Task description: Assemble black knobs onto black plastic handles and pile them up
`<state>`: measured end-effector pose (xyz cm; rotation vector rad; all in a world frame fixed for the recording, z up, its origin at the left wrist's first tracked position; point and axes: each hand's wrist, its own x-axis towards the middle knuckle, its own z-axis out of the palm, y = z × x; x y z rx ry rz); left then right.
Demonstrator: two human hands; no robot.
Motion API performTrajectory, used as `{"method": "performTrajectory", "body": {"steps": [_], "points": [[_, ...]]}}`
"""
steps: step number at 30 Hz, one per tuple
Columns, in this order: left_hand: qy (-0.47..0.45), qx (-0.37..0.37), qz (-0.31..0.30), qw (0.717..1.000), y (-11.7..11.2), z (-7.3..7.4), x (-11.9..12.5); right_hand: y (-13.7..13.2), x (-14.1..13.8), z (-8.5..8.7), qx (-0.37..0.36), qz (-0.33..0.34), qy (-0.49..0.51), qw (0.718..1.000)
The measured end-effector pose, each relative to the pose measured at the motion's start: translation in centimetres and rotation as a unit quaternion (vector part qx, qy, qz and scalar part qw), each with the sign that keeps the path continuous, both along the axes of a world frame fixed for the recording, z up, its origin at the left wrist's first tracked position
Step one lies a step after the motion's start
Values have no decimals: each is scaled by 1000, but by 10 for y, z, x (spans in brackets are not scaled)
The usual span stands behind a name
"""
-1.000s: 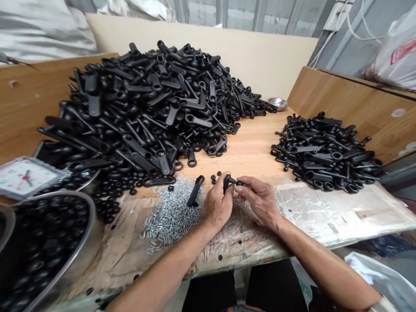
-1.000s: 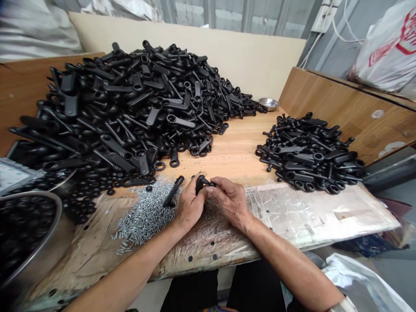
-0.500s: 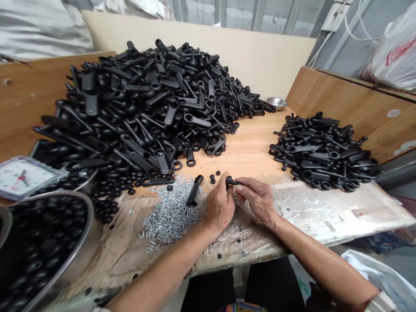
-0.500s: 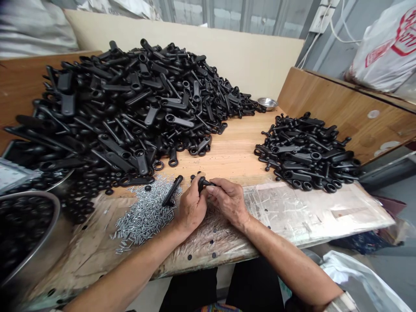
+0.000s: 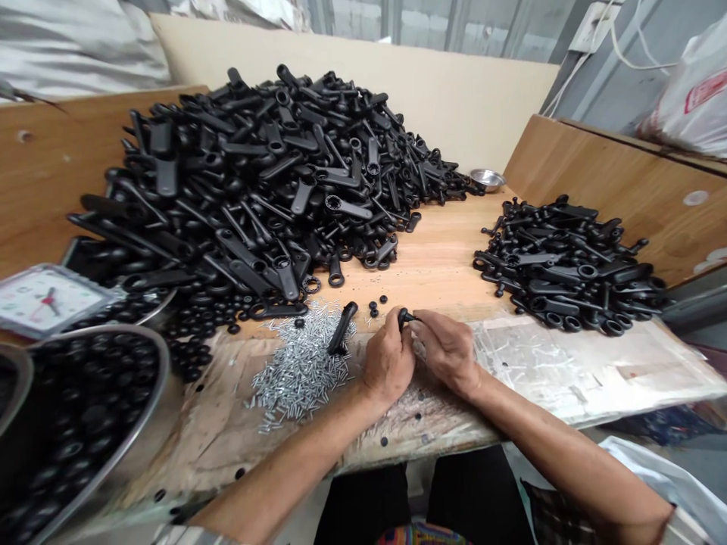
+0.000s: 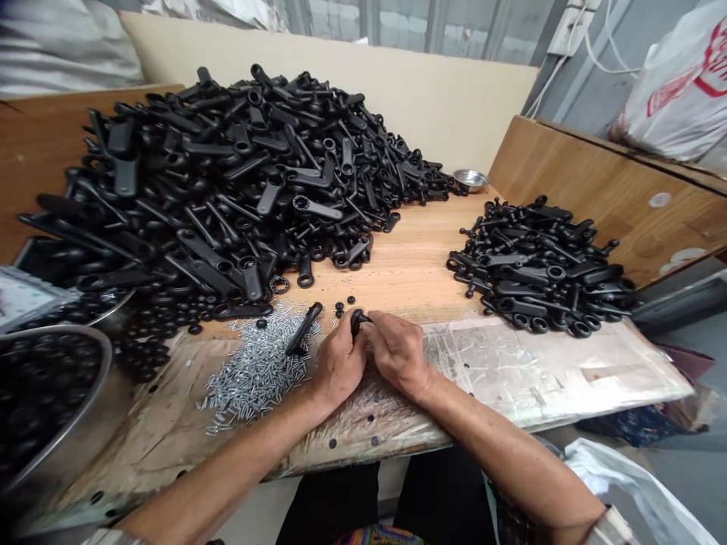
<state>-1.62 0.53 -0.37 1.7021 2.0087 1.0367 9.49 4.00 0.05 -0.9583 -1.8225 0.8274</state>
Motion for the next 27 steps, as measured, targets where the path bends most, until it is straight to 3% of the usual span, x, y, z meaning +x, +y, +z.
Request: {"method": "performTrajectory", "body": {"steps": [2, 4, 8, 10, 12, 16, 18, 21, 24, 27], "points": [[25, -14, -5, 1000, 0, -3, -3, 1, 0, 0, 40, -1, -51, 998], [59, -20, -18, 998, 0, -6, -6, 3, 0, 0, 24, 15, -64, 998], [108, 14, -66, 992, 2, -7, -11, 16, 6, 1, -122, 73, 15, 990], [89, 39, -102, 990, 2, -1, -16, 32, 18, 7, -178, 52, 83, 979], [62, 59, -93, 992, 3, 9, -25, 55, 39, 21, -171, -15, 128, 977], [143, 66, 65, 985, 6, 30, -53, 121, 113, 68, -73, -205, 181, 959], [221, 23, 104, 969, 9, 36, -65, 151, 158, 92, -37, -285, 223, 931], [287, -94, 81, 950, 14, 37, -75, 172, 210, 112, -47, -406, 219, 886], [301, -168, 45, 937, 17, 34, -81, 159, 218, 100, -45, -413, 164, 894], [305, -204, 36, 929, 17, 32, -85, 131, 183, 70, -57, -329, 123, 934]]}}
